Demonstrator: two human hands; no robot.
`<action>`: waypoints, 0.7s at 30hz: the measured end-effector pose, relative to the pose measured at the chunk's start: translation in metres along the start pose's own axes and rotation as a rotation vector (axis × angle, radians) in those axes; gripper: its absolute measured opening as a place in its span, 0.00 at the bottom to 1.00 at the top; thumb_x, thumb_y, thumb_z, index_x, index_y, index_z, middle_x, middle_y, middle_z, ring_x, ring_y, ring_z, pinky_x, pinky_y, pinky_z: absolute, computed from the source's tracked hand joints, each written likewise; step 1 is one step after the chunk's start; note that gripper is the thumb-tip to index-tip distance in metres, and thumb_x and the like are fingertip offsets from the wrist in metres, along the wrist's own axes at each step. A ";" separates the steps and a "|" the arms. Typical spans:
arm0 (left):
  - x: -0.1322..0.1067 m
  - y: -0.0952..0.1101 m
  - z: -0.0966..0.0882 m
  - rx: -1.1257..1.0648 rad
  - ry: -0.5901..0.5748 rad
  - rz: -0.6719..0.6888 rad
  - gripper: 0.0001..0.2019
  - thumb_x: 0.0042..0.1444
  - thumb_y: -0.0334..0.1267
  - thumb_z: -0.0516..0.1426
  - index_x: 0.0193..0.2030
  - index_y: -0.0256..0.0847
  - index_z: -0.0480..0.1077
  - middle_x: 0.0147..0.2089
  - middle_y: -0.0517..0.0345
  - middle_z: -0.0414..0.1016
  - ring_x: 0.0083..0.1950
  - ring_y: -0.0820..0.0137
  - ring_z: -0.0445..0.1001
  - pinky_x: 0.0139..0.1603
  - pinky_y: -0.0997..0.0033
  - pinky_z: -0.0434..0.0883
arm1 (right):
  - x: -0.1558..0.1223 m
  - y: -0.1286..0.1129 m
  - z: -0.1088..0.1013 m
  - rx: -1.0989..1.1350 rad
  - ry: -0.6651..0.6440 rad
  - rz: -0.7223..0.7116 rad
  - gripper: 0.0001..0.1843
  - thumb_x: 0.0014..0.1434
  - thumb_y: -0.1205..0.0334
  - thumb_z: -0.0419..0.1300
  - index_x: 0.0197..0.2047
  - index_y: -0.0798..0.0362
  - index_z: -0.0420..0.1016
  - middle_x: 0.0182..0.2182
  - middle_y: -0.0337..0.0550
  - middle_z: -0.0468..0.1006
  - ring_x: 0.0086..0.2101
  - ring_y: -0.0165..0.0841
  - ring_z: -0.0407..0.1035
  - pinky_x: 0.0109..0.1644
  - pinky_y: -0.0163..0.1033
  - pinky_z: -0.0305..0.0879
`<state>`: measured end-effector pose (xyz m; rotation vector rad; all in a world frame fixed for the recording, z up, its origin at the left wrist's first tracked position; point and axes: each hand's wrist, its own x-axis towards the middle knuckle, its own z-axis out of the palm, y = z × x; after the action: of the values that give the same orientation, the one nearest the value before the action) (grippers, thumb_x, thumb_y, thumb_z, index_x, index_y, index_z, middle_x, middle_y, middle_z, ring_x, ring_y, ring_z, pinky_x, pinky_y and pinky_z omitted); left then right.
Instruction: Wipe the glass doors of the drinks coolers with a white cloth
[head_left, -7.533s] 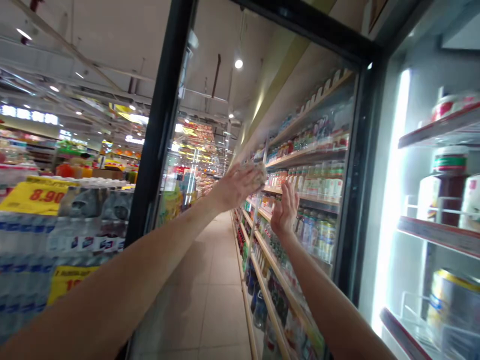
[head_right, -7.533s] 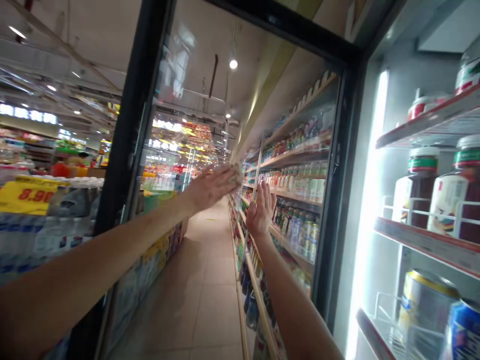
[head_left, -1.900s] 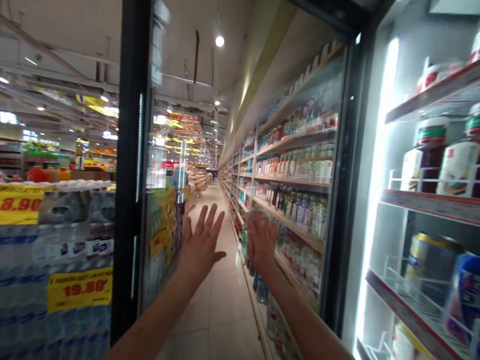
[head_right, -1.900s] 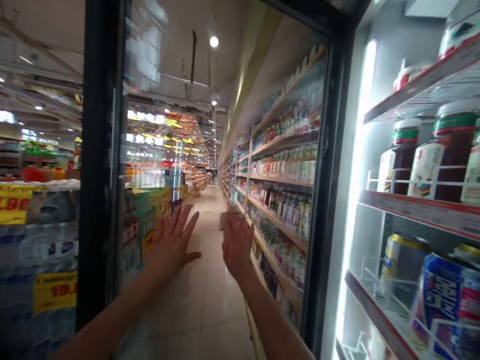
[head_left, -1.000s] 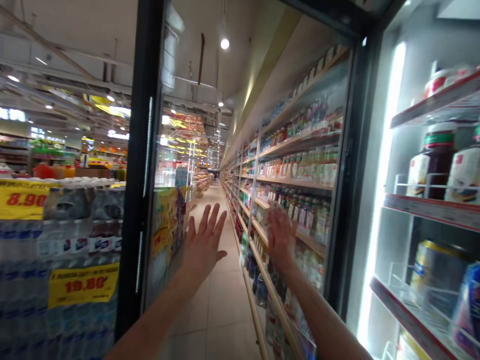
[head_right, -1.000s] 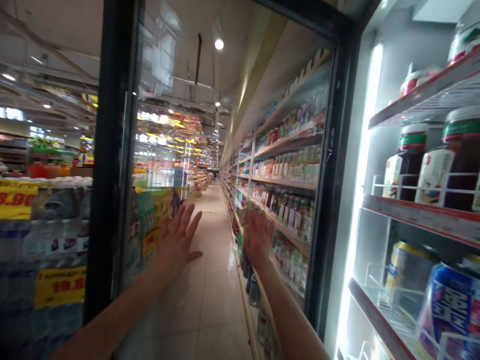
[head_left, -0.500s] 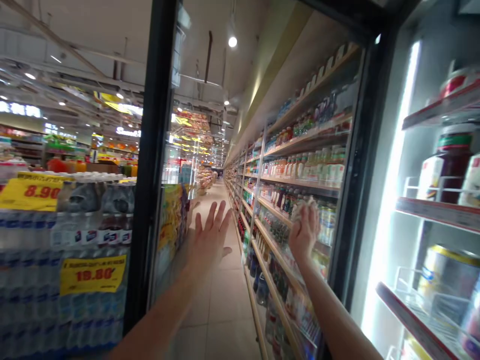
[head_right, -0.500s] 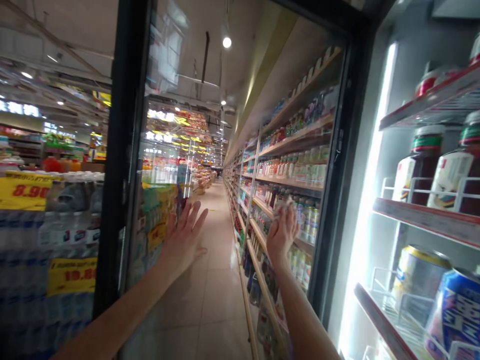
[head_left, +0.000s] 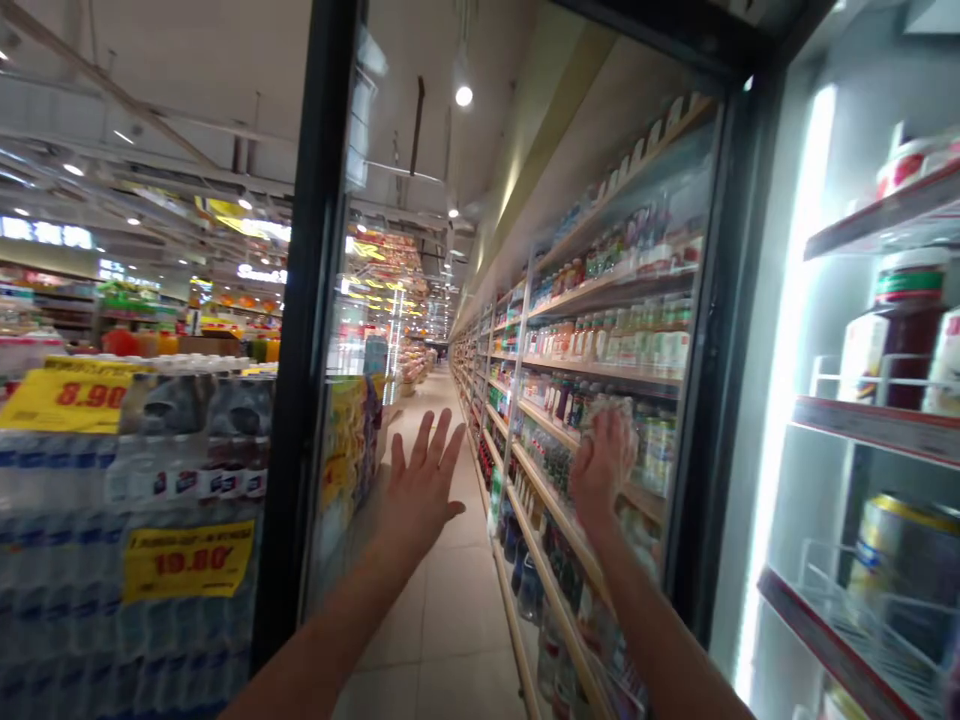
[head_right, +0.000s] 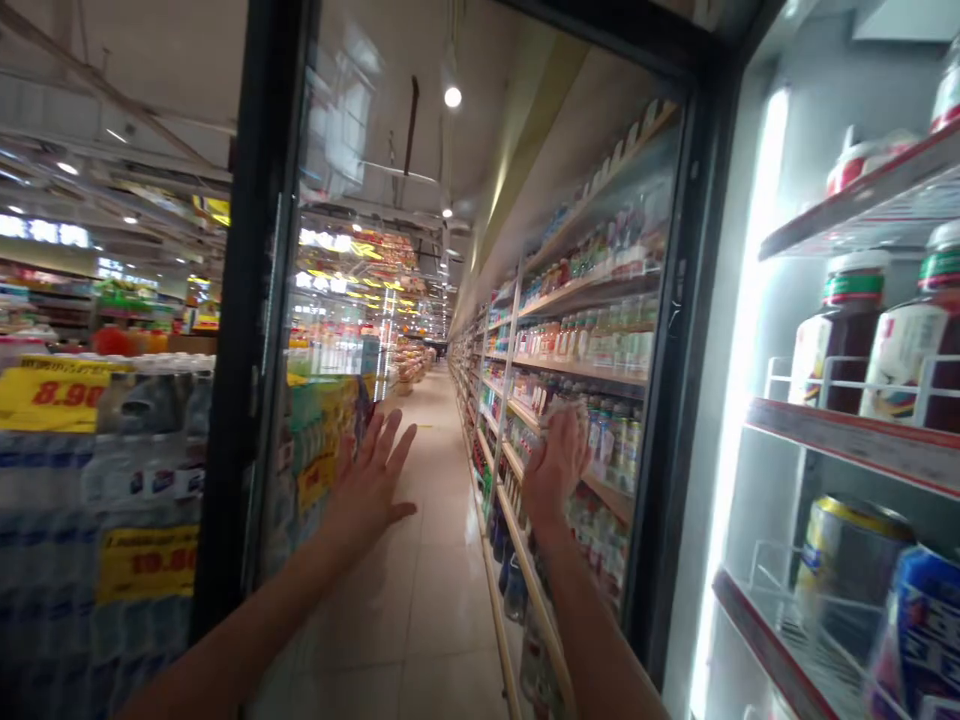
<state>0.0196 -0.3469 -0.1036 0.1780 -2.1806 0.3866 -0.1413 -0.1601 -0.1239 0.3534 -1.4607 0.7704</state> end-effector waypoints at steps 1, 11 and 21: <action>0.000 0.000 0.000 -0.004 0.001 -0.001 0.50 0.41 0.50 0.66 0.68 0.43 0.45 0.70 0.47 0.41 0.71 0.54 0.36 0.66 0.41 0.47 | -0.004 -0.010 0.001 0.028 -0.055 -0.130 0.27 0.62 0.63 0.44 0.64 0.51 0.57 0.59 0.52 0.64 0.63 0.43 0.49 0.64 0.58 0.45; -0.037 0.025 0.019 -0.015 -0.047 -0.009 0.49 0.42 0.51 0.65 0.67 0.49 0.44 0.70 0.47 0.43 0.70 0.48 0.40 0.63 0.32 0.47 | -0.011 -0.011 -0.006 -0.026 -0.011 -0.064 0.26 0.63 0.63 0.43 0.64 0.53 0.56 0.59 0.55 0.64 0.63 0.43 0.50 0.64 0.58 0.45; -0.034 0.023 0.020 -0.046 -0.065 -0.016 0.50 0.41 0.50 0.66 0.67 0.48 0.43 0.70 0.48 0.41 0.70 0.50 0.37 0.63 0.33 0.45 | -0.033 0.005 -0.012 -0.021 -0.064 -0.010 0.26 0.63 0.64 0.45 0.64 0.54 0.56 0.60 0.55 0.63 0.62 0.44 0.51 0.63 0.60 0.46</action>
<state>0.0181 -0.3321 -0.1470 0.1849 -2.2483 0.3252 -0.1327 -0.1571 -0.1586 0.3720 -1.5244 0.7407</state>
